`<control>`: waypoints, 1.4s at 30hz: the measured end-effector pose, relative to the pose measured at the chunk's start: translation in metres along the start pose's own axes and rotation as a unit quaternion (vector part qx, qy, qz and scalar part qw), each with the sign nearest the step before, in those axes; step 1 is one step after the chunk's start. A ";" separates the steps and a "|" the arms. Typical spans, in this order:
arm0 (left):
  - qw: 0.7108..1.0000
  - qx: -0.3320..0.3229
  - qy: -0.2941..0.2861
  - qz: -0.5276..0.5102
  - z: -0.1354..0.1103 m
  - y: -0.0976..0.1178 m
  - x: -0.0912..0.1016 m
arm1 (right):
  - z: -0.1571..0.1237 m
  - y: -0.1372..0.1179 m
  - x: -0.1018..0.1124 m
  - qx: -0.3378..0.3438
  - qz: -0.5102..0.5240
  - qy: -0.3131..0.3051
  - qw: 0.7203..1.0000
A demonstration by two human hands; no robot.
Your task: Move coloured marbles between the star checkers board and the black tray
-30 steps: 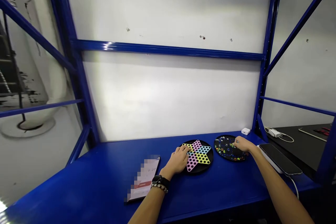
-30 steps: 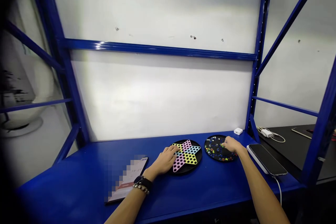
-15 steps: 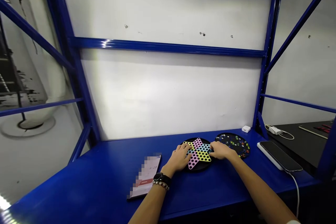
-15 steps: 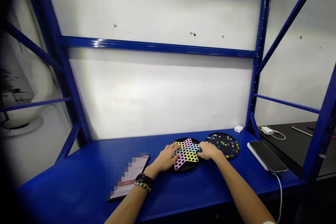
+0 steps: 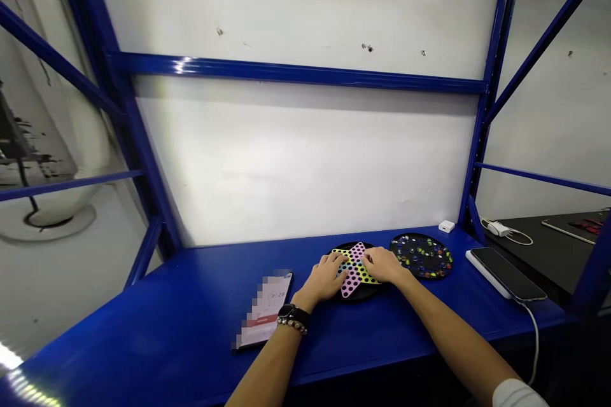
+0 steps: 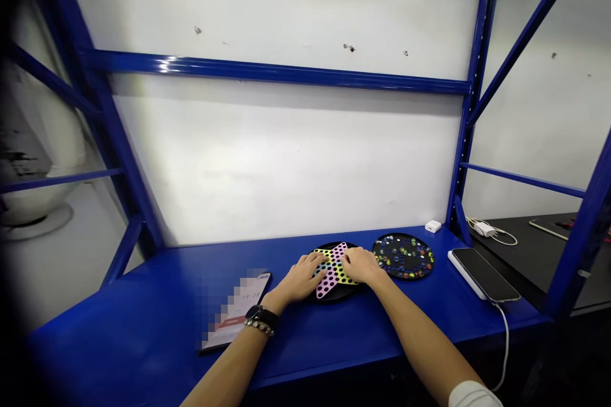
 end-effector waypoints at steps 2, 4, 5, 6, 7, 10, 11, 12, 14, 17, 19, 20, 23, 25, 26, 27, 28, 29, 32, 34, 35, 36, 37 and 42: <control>1.000 -0.005 0.002 -0.002 0.002 -0.001 -0.001 | -0.004 -0.004 -0.005 0.024 -0.039 0.005 0.999; 1.000 -0.008 0.003 -0.003 0.003 -0.002 -0.002 | -0.006 -0.003 -0.007 0.037 -0.062 0.019 0.997; 1.000 -0.008 0.004 -0.003 0.003 -0.003 -0.003 | -0.006 -0.002 -0.007 0.041 -0.067 0.025 0.997; 1.000 -0.009 0.005 -0.004 0.003 -0.003 -0.003 | -0.006 0.000 -0.007 0.044 -0.068 0.029 0.996; 1.000 -0.010 0.007 -0.004 0.003 -0.003 -0.003 | -0.006 0.001 -0.006 0.046 -0.065 0.034 0.996; 1.000 -0.007 0.008 -0.004 0.004 -0.003 -0.003 | -0.005 0.005 -0.006 0.040 -0.045 0.044 0.997; 1.000 -0.007 0.008 -0.004 0.004 -0.004 -0.003 | -0.004 0.006 -0.006 0.035 -0.035 0.047 0.998; 1.000 -0.006 0.009 -0.004 0.004 -0.004 -0.003 | -0.004 0.008 -0.005 0.029 -0.023 0.049 0.998; 1.000 -0.005 0.008 -0.004 0.004 -0.004 -0.003 | -0.004 0.013 -0.001 0.012 0.011 0.058 0.998; 1.000 -0.004 0.005 -0.005 0.004 -0.006 -0.004 | -0.005 0.032 0.015 -0.026 0.054 0.110 0.992; 1.000 -0.007 0.006 -0.009 0.004 -0.006 -0.004 | -0.007 0.055 0.030 -0.071 0.053 0.158 0.983; 1.000 -0.008 0.008 -0.010 0.004 -0.007 -0.004 | -0.008 0.070 0.036 -0.102 0.047 0.175 0.978; 1.000 -0.005 0.011 -0.008 0.003 -0.006 -0.003 | -0.015 0.122 0.046 -0.212 0.033 0.166 0.963; 1.000 -0.001 0.009 -0.005 0.002 -0.005 -0.002 | -0.022 0.156 0.048 -0.275 0.043 0.139 0.950; 1.000 0.000 0.009 -0.005 0.002 -0.005 -0.002 | -0.025 0.170 0.048 -0.291 0.049 0.134 0.946; 1.000 0.001 0.007 -0.006 0.002 -0.004 -0.001 | -0.027 0.182 0.048 -0.303 0.056 0.128 0.943; 1.000 0.000 0.005 -0.010 0.002 -0.004 -0.001 | -0.029 0.191 0.047 -0.310 0.067 0.115 0.941; 1.000 -0.001 0.003 -0.013 0.001 -0.003 -0.001 | -0.030 0.198 0.046 -0.314 0.078 0.102 0.941; 1.000 -0.005 -0.001 -0.020 0.001 -0.003 -0.001 | -0.028 0.205 0.042 -0.310 0.101 0.065 0.943; 1.000 -0.004 -0.005 -0.022 0.001 -0.002 -0.001 | -0.027 0.204 0.042 -0.305 0.103 0.066 0.945; 1.000 -0.003 -0.007 -0.024 0.001 -0.002 -0.001 | -0.026 0.202 0.043 -0.299 0.107 0.073 0.945; 1.000 -0.003 -0.009 -0.025 0.001 -0.002 -0.001 | -0.026 0.199 0.045 -0.293 0.113 0.082 0.946; 1.000 -0.004 -0.010 -0.026 0.001 -0.001 0.000 | -0.026 0.197 0.047 -0.286 0.119 0.093 0.946; 1.000 -0.007 -0.011 -0.024 0.001 -0.001 0.001 | -0.023 0.171 0.051 -0.170 0.163 0.082 0.968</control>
Point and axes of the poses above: each hand's wrist, its own z-axis towards the middle knuckle, its own x-axis out of the back of the hand, y = z × x, the point moved 5 cm from there along z, towards the middle knuckle, and after that the axes turned 14 degrees about -y, right-handed, at the moved point
